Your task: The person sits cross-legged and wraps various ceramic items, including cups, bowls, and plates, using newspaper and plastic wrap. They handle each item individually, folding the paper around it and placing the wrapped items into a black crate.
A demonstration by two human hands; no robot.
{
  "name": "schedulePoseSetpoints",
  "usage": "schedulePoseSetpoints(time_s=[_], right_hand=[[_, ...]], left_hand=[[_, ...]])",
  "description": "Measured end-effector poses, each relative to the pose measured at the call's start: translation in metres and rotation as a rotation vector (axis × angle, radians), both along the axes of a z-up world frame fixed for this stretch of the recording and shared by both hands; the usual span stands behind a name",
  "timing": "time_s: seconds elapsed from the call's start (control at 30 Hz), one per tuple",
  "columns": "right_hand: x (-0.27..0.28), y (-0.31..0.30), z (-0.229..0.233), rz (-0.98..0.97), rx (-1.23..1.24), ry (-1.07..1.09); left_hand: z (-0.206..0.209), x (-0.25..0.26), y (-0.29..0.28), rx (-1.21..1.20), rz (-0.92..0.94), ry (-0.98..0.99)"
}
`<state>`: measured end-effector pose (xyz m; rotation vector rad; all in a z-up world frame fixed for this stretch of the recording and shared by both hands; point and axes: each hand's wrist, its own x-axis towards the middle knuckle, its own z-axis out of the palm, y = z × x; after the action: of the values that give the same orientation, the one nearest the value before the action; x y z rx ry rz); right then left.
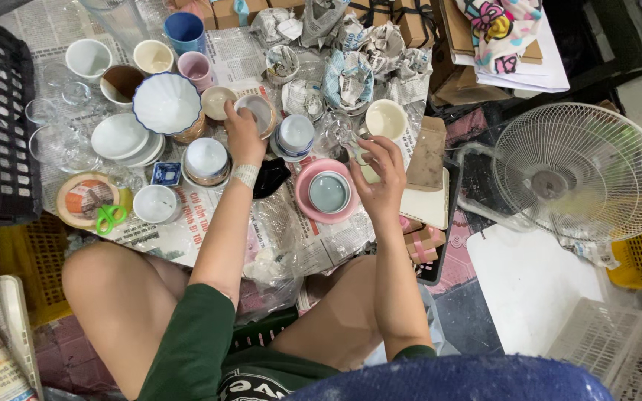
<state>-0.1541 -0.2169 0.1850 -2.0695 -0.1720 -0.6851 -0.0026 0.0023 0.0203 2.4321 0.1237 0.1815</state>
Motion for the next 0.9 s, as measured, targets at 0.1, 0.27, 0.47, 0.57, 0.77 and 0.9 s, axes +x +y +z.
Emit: schedulePoseSetpoints(time_s=[0.1, 0.27, 0.47, 0.57, 0.77, 0.9], right_hand=[[-0.001, -0.001, 0.003, -0.011, -0.074, -0.013], [-0.003, -0.004, 0.002, -0.023, -0.120, 0.005], [0.001, -0.011, -0.001, -0.047, -0.129, 0.044], [-0.001, -0.014, -0.003, -0.032, -0.128, 0.016], [-0.003, -0.019, -0.003, -0.010, 0.010, 0.092], [-0.002, -0.024, -0.003, -0.009, 0.012, 0.095]], left_hand=[[-0.006, 0.007, -0.005, 0.014, 0.002, -0.104], [-0.016, 0.018, -0.024, 0.004, 0.119, -0.034], [-0.009, 0.034, -0.034, -0.241, 0.226, 0.084], [-0.029, 0.048, -0.035, -0.212, 0.213, 0.086], [-0.085, 0.074, -0.035, 0.115, 0.028, -0.083], [-0.104, 0.080, -0.044, 0.245, -0.039, -0.282]])
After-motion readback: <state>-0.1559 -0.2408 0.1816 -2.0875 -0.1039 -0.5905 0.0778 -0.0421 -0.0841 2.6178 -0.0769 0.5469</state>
